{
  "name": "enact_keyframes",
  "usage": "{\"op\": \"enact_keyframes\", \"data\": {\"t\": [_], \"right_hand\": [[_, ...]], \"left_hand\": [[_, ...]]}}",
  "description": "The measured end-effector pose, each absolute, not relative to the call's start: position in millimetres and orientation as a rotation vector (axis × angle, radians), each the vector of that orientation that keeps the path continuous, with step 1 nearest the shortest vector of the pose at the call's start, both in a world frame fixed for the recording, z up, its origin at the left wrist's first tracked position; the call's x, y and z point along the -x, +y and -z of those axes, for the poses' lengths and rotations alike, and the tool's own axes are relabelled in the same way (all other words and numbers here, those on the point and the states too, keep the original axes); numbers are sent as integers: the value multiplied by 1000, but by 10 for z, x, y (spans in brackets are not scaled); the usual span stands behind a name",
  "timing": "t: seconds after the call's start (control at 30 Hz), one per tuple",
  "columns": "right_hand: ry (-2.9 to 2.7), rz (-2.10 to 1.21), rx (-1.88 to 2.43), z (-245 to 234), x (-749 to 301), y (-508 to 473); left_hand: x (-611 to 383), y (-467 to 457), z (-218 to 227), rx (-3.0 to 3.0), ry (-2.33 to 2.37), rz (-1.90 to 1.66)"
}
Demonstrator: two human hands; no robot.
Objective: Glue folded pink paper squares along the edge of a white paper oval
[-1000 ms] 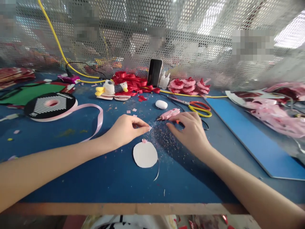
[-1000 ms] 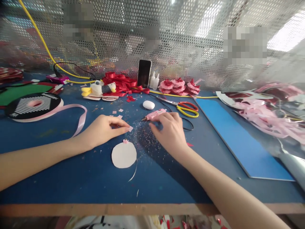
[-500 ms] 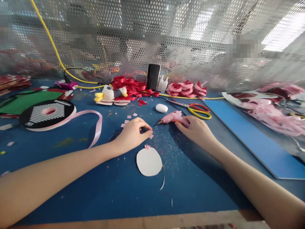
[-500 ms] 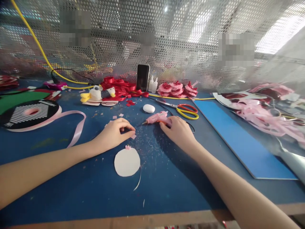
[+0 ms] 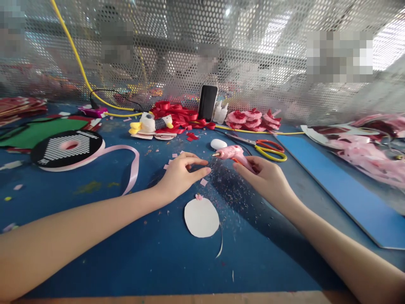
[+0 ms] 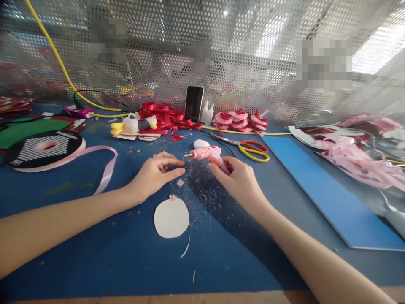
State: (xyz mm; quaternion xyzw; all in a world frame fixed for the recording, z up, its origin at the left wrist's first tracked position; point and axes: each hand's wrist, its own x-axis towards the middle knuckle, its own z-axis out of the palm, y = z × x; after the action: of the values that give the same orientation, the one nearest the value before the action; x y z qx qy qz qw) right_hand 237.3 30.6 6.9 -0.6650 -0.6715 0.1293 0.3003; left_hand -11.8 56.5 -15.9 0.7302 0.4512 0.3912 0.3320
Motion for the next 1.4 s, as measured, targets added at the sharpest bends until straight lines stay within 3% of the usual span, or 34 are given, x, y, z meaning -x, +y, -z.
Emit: {"op": "enact_keyframes", "data": {"t": [0.2, 0.5, 0.83, 1.4], "right_hand": [[-1522, -882, 1523, -93, -2350, 321], [-1204, -1330, 1074, 53, -2180, 342], [-1212, -1469, 899, 23, -2071, 201], [-1192, -1521, 869, 15, -1986, 86]], "left_hand": [[118, 519, 131, -1938, 1171, -1090], [-33, 483, -84, -2074, 1125, -1464], [-349, 551, -248, -2249, 990, -1787], [-352, 525, -247, -2311, 957, -1811]]}}
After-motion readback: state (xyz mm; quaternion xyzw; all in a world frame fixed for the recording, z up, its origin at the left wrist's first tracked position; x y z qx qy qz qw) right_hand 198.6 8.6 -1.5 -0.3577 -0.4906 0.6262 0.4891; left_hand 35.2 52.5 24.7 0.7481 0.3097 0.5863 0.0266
